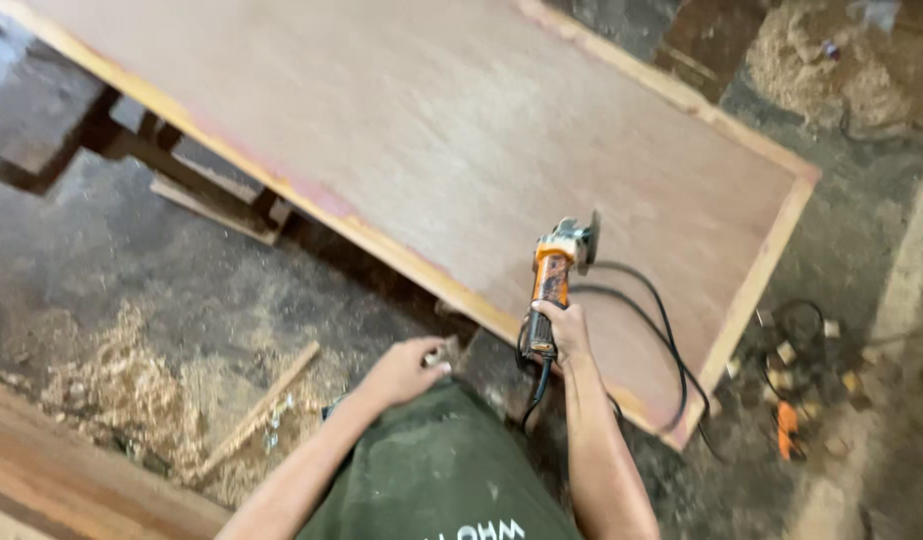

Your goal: The person uses an angle grinder with a sanding disc to smooth the edges and surface of a large wooden board. They move the tool back and forth across the wood while standing in a workshop.

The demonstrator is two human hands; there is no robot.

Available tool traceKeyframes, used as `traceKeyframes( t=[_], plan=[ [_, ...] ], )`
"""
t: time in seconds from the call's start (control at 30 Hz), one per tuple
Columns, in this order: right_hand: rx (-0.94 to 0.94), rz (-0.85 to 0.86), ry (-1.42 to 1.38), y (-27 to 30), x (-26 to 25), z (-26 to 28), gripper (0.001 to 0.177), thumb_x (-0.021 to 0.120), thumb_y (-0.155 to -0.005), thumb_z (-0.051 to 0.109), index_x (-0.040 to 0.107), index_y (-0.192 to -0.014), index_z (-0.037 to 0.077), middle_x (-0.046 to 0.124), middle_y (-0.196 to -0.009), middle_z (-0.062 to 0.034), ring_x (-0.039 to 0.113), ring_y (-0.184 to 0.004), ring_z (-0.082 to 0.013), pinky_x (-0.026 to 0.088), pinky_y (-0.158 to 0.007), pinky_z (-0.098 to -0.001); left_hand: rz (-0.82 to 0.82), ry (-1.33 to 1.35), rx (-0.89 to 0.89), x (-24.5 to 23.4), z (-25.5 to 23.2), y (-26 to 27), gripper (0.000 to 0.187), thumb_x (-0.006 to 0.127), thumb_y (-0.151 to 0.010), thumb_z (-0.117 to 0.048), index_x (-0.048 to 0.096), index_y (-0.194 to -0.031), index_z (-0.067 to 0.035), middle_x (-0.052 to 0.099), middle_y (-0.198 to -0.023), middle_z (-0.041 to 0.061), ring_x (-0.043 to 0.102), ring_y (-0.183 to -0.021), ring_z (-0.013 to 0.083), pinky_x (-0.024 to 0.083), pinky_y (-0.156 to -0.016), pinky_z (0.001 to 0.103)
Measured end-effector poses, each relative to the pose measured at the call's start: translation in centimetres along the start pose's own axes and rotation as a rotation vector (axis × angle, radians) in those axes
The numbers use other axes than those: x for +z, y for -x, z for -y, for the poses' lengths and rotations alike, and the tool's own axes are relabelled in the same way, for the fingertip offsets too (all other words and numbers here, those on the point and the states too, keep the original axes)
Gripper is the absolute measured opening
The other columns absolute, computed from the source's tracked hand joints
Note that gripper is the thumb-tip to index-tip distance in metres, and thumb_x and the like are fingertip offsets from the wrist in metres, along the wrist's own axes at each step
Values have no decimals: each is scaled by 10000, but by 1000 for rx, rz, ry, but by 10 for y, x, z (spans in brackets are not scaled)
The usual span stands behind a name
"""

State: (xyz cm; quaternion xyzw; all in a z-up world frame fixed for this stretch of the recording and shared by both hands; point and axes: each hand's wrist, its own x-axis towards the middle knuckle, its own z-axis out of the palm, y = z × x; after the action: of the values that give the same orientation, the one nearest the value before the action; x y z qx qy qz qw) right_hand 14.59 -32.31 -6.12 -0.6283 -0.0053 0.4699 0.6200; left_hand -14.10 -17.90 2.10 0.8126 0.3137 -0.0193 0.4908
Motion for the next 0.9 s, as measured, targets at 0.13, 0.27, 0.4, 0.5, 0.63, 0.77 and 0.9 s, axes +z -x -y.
traceKeyframes(
  t=[0.13,0.27,0.4,0.5,0.63,0.77,0.9],
  plan=[
    [-177,159,-30,73,-20,-8,381,713,-806,47,581,-1150,-49,697,-899,-158,712,-733,-239,616,-670,-367,8,148,-167,19,-4,37,510,738,-842,-302,653,-1300,-93,754,-1135,150,757,-956,300,588,-883,376],
    [-248,312,12,165,-16,0,475,751,-787,135,565,-1192,-30,708,-982,-155,717,-830,-228,613,-752,-358,-17,190,77,60,-9,83,483,748,-886,-284,654,-1299,-51,741,-1169,169,728,-1054,272,565,-906,376],
    [-273,394,-20,262,-8,6,576,792,-761,227,550,-1225,-14,693,-1028,-158,708,-853,-233,599,-767,-349,12,212,-73,127,-11,97,594,724,-869,-326,603,-1403,-95,736,-1094,190,713,-1028,301,557,-928,378],
    [-301,408,10,328,-22,18,628,827,-768,292,560,-1216,-57,684,-1044,-174,702,-873,-245,595,-768,-344,-199,155,156,182,-3,84,690,767,-889,-392,538,-1421,-18,605,-1413,227,562,-1321,353,434,-1099,417],
    [-368,380,-1,394,-48,35,722,839,-747,289,529,-1288,-76,665,-985,-197,673,-850,-272,561,-743,-359,-200,161,62,234,-4,46,892,761,-858,-436,367,-1560,-50,422,-1527,296,424,-1402,451,380,-1140,474],
    [-439,286,-153,460,-86,28,837,817,-709,249,462,-1402,-56,643,-984,-195,651,-820,-293,546,-742,-374,-529,-15,-48,272,-20,17,996,833,-817,-446,317,-1572,-52,299,-1565,371,336,-1430,547,279,-1161,569],
    [-593,379,-354,475,-145,22,819,803,-732,182,446,-1433,-46,622,-1029,-199,638,-845,-295,547,-788,-394,-556,260,-322,281,-36,-36,1081,859,-784,-455,256,-1575,-33,344,-1513,370,355,-1407,492,307,-1157,523]
  ],
)
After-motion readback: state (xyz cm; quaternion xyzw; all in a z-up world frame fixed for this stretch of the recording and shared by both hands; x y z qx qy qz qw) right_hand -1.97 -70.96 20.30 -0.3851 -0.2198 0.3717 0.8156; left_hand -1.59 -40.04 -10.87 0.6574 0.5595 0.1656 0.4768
